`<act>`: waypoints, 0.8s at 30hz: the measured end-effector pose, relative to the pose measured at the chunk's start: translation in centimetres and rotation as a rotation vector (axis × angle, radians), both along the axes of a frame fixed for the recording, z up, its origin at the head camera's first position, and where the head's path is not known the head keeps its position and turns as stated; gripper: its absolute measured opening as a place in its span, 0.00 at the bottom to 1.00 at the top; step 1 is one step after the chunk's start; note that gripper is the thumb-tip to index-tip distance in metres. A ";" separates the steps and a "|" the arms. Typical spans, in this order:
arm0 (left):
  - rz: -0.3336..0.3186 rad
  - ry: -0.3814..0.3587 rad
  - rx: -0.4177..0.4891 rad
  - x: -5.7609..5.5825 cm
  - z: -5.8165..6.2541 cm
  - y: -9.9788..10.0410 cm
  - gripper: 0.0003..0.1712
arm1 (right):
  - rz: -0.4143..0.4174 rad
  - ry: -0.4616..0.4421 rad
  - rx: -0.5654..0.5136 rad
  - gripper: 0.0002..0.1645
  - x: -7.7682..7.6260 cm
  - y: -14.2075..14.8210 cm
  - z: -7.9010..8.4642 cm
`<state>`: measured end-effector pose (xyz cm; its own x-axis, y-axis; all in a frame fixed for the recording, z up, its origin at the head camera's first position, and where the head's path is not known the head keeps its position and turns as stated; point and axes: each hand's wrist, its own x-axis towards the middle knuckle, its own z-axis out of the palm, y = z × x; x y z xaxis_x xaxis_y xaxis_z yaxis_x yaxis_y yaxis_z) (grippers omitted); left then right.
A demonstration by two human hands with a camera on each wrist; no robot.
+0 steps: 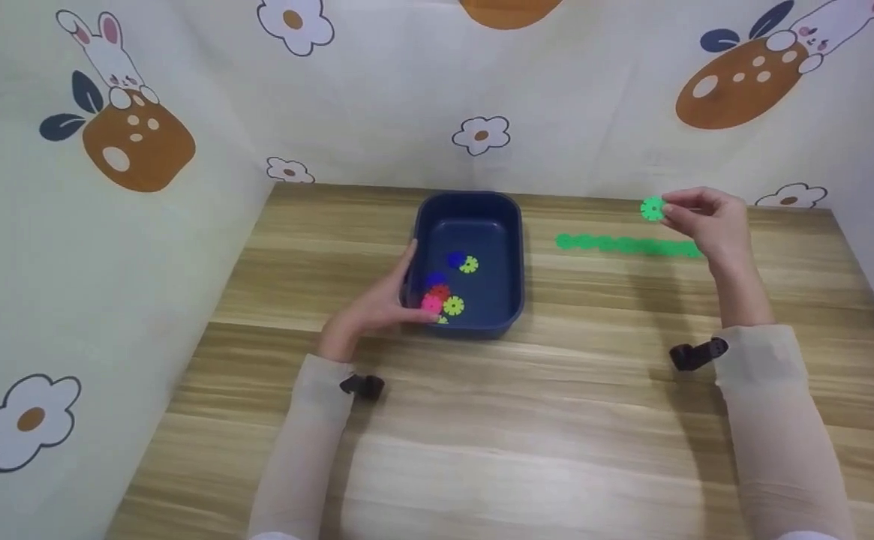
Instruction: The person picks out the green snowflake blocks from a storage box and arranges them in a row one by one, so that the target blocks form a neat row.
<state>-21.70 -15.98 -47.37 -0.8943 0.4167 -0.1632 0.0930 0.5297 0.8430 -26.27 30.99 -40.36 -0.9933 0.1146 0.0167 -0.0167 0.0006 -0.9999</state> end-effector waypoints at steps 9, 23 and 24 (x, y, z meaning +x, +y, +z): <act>0.007 -0.025 0.011 0.0 -0.1 0.0 0.75 | -0.079 -0.087 0.037 0.08 0.0 3.9 -1.3; -0.003 -0.015 0.005 -0.1 -0.1 0.0 0.75 | -0.179 -0.307 0.162 0.15 -0.4 8.5 -3.8; -0.006 -0.014 0.008 -0.1 -0.1 0.0 0.75 | -0.184 -0.327 0.216 0.15 -0.4 8.7 -4.0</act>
<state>-21.80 -16.01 -47.44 -0.8895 0.4232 -0.1722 0.0845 0.5228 0.8483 -26.67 39.72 -44.33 -0.9135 0.3185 -0.2529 0.3213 0.1837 -0.9290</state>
